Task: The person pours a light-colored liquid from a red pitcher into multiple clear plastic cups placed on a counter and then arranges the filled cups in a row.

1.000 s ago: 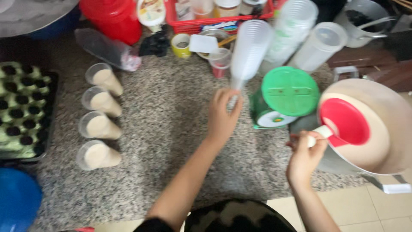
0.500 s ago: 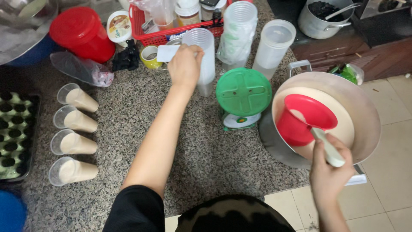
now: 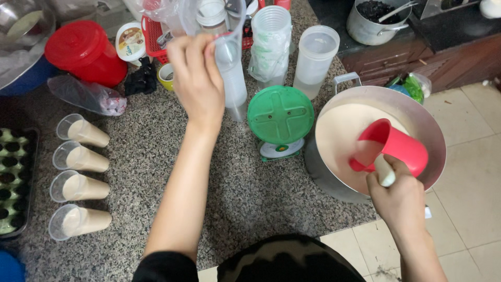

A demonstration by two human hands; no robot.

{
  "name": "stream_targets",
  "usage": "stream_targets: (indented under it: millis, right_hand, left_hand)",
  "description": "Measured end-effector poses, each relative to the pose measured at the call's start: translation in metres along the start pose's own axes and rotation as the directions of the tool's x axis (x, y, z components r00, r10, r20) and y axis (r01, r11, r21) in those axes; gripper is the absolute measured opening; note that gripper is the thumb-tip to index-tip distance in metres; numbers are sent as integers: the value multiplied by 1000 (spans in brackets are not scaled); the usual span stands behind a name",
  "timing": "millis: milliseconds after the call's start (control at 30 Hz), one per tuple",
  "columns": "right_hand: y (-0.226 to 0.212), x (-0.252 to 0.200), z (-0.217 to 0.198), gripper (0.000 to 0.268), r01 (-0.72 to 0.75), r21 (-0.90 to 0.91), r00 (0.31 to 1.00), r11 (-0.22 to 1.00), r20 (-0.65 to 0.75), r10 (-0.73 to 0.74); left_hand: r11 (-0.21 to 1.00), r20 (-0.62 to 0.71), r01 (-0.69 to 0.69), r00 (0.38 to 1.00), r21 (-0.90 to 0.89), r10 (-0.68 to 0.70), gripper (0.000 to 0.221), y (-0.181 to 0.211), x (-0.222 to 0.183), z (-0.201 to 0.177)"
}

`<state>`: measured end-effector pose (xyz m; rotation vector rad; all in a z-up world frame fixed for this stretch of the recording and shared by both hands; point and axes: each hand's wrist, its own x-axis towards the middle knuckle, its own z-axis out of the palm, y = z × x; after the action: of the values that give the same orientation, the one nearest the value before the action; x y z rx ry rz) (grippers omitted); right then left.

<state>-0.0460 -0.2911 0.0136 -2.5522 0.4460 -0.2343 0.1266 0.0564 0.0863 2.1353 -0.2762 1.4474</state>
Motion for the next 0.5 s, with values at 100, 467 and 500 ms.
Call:
stream_targets:
  millis: [100,467,500]
  right_hand:
    - [4,4,11,51,34,-21,999,999,-1,-34]
    - [31,3,12,16,-25,880,961,474,-109,252]
    - [32,0,6,17,-14,907,952,421,-117,284]
  left_hand:
    - [994,51,12,999,-111,-6,7,17,-17,-18]
    - [900,422,236,904,-366,-66,12,59,-88,-2]
    - [902,435,240,898,-359,-66,12,61,-90,2]
